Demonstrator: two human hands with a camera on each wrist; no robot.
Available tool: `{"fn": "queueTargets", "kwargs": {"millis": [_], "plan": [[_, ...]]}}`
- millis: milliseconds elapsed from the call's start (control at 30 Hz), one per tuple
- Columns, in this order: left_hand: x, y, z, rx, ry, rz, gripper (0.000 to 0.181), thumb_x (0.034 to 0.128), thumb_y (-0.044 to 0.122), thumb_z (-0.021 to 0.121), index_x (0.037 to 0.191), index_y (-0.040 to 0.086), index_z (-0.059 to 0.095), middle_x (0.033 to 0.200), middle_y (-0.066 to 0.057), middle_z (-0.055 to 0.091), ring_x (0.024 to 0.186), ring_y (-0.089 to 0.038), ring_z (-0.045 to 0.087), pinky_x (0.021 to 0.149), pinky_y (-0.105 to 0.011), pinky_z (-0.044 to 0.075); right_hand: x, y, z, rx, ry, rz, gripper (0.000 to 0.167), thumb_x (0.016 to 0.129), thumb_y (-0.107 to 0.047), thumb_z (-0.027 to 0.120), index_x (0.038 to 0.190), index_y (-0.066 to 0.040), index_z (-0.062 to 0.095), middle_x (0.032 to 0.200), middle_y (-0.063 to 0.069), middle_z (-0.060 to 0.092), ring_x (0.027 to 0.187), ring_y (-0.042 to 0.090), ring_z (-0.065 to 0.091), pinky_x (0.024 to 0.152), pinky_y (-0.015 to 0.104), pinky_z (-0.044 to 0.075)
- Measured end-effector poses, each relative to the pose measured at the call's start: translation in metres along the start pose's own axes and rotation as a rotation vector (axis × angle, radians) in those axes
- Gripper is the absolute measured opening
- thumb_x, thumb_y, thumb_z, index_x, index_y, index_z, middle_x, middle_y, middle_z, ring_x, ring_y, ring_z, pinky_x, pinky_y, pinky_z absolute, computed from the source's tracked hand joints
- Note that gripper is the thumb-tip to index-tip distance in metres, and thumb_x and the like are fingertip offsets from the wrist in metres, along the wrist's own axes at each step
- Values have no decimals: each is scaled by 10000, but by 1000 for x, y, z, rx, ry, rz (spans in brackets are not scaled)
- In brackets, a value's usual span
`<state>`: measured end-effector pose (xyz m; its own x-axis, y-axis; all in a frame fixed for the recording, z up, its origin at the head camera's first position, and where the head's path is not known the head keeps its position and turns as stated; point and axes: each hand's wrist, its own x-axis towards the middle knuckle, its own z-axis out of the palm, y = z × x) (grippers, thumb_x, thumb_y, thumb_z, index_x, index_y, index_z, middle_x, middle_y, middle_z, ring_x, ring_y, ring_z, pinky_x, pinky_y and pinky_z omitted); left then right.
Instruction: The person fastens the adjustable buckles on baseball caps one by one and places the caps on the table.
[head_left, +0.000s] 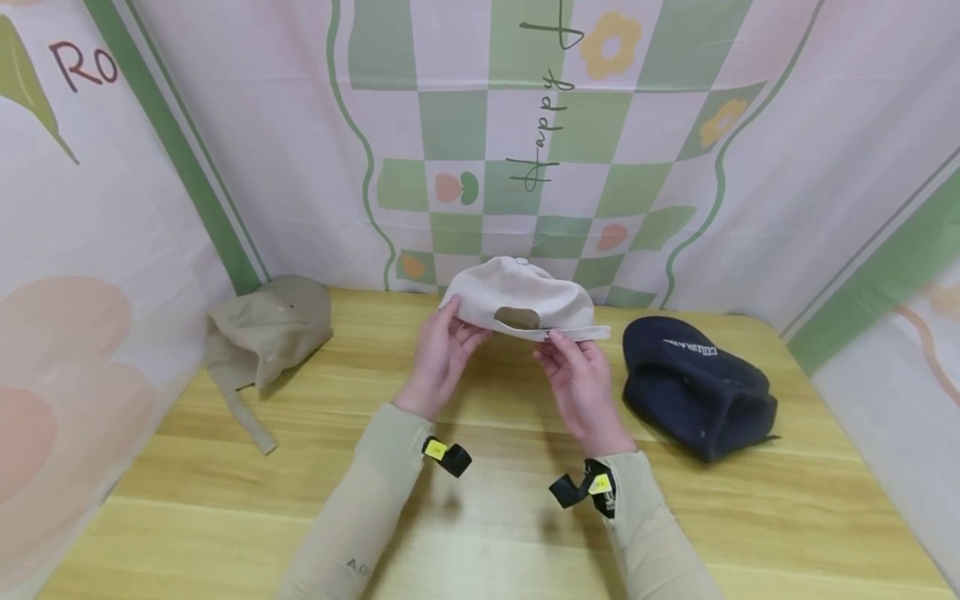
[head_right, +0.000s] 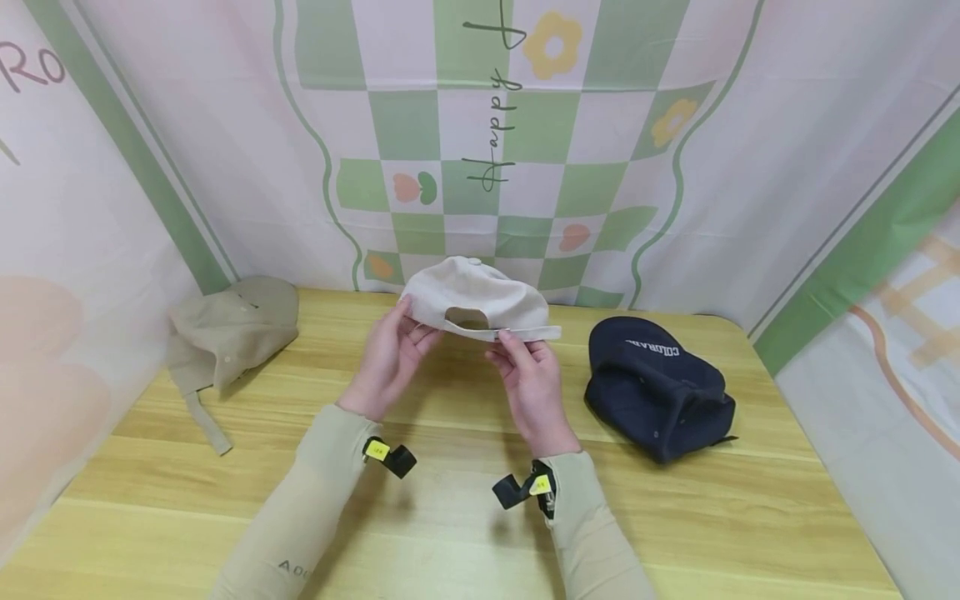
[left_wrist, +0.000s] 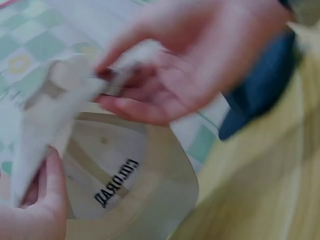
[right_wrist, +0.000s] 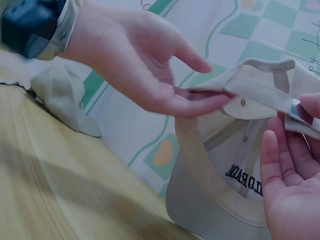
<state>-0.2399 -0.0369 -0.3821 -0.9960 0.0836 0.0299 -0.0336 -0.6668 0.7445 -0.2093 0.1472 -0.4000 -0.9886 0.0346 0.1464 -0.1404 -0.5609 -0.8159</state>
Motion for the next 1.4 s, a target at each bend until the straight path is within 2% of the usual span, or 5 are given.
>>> {"fn": "queueTargets", "kwargs": {"millis": [200,467,800,967,1400], "plan": [[5,10,-5,-174,18,-82,459,1116,227,402,1483,-47,369,1431,-256,480,1304,-343,496,1070,-387,451,1,-2,-3,13,13,-7,78,1051,-28,536,1055,-49,611,970,45,663,913,176,648,851,283,546],[8,8,-10,-107,52,-162,440,1111,244,417,1479,3,394,1450,-190,470,1317,-298,484,1085,-382,422,1,-1,-5,-9,19,-3,101,1015,47,533,1076,-31,556,991,54,605,877,162,622,880,311,535],[9,1,-14,-25,118,-182,344,1101,202,450,1351,-4,564,1159,-101,593,909,-156,614,742,-241,541,2,-3,-9,42,56,36,145,1051,-69,444,1147,-86,552,1002,26,592,865,141,575,798,264,471],[8,0,-14,-5,156,-188,338,1087,171,481,1323,-52,576,1062,-102,638,819,-142,650,676,-224,557,4,-5,-11,34,94,97,311,1108,-323,429,1321,-118,524,1094,16,594,934,124,576,771,227,479],[4,-2,-13,90,176,-165,286,1068,226,537,1155,-35,619,862,-39,638,667,-93,629,571,-177,520,6,-6,-14,-26,202,217,342,1090,-436,439,1322,-194,505,1248,13,469,1021,127,520,790,233,477]]}}
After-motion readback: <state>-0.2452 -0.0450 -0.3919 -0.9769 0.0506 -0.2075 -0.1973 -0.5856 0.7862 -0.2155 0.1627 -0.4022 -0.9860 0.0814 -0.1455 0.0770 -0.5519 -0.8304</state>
